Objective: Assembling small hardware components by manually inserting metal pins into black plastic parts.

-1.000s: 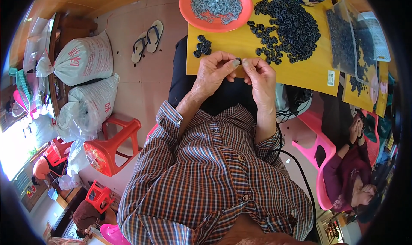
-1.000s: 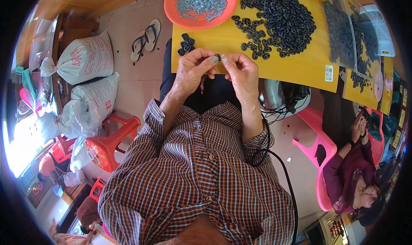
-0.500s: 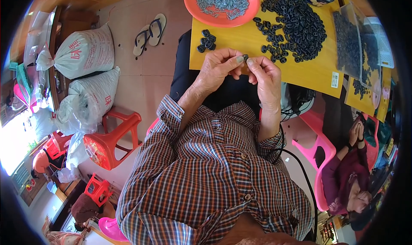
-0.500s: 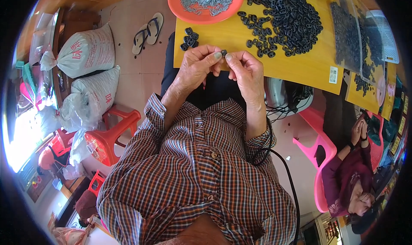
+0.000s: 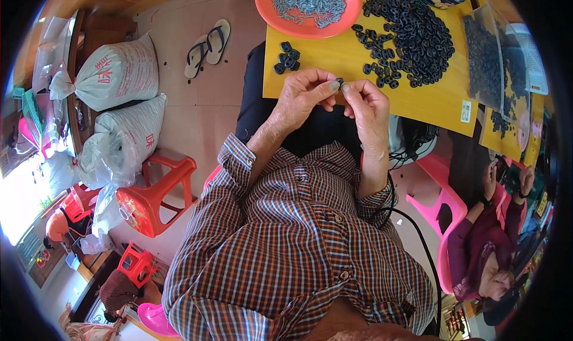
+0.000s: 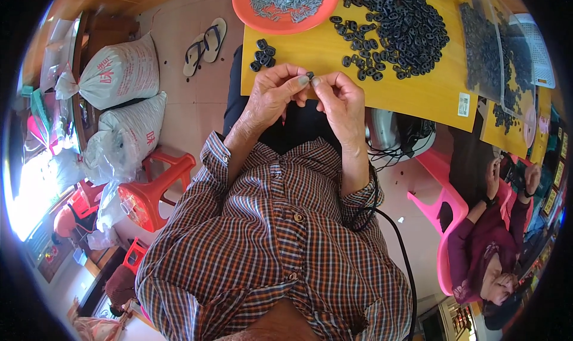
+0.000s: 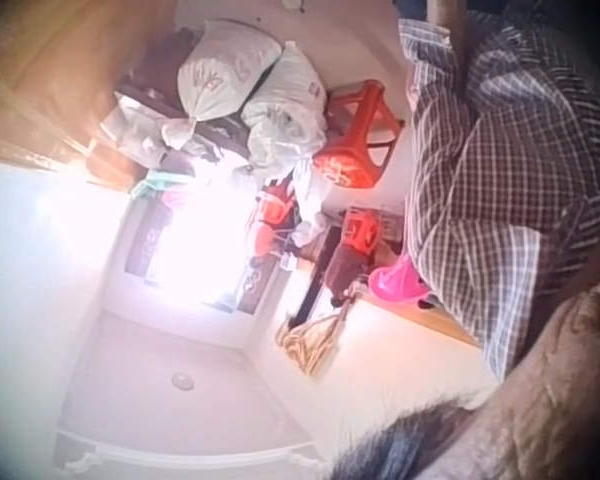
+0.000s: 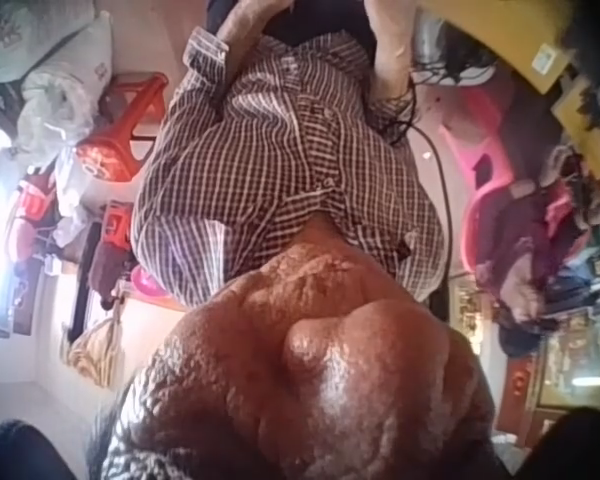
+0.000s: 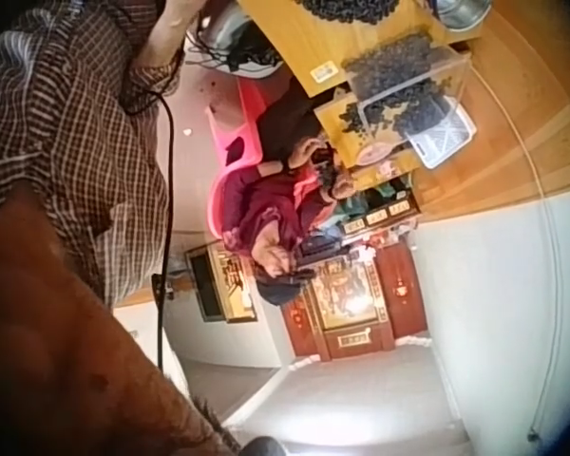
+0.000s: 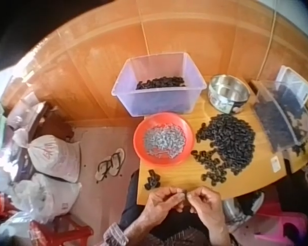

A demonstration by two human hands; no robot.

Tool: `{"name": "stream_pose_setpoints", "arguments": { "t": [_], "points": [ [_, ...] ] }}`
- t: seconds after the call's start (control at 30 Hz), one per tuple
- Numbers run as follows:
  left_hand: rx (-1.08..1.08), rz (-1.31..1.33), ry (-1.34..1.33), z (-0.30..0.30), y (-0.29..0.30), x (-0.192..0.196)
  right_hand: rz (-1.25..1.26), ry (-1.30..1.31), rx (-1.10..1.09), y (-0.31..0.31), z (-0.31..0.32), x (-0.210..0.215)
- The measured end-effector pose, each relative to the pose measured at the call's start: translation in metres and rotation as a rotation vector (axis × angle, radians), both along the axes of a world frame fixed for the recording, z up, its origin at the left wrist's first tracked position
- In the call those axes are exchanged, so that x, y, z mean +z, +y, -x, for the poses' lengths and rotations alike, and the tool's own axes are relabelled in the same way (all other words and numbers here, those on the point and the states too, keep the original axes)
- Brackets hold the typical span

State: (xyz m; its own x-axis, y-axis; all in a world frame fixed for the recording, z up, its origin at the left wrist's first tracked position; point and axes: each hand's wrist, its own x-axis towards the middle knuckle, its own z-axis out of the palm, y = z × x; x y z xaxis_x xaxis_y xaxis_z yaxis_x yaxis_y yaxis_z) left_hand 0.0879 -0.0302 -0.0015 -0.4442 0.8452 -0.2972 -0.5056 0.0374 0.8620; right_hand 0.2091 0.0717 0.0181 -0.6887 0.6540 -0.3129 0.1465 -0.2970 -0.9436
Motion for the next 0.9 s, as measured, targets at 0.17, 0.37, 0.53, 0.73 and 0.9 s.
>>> {"name": "stream_pose_setpoints", "arguments": {
  "t": [0.17,0.37,0.53,0.73,0.9],
  "points": [
    [-0.006,0.061,0.106,-0.001,0.0,0.003,-0.082,-0.079,-0.008,-0.001,-0.001,-0.002],
    [-0.029,0.124,0.171,0.001,0.001,0.006,-0.11,-0.038,0.001,0.001,-0.004,-0.003],
    [-0.046,0.098,0.138,0.001,0.002,-0.002,-0.124,-0.051,0.023,0.004,-0.006,-0.004],
    [-0.075,0.045,0.099,0.003,0.002,-0.004,-0.037,-0.039,0.036,0.006,-0.007,0.0],
    [-0.144,0.057,0.168,0.007,0.003,0.003,0.045,-0.03,0.038,0.008,-0.007,-0.003]
  ]
}}
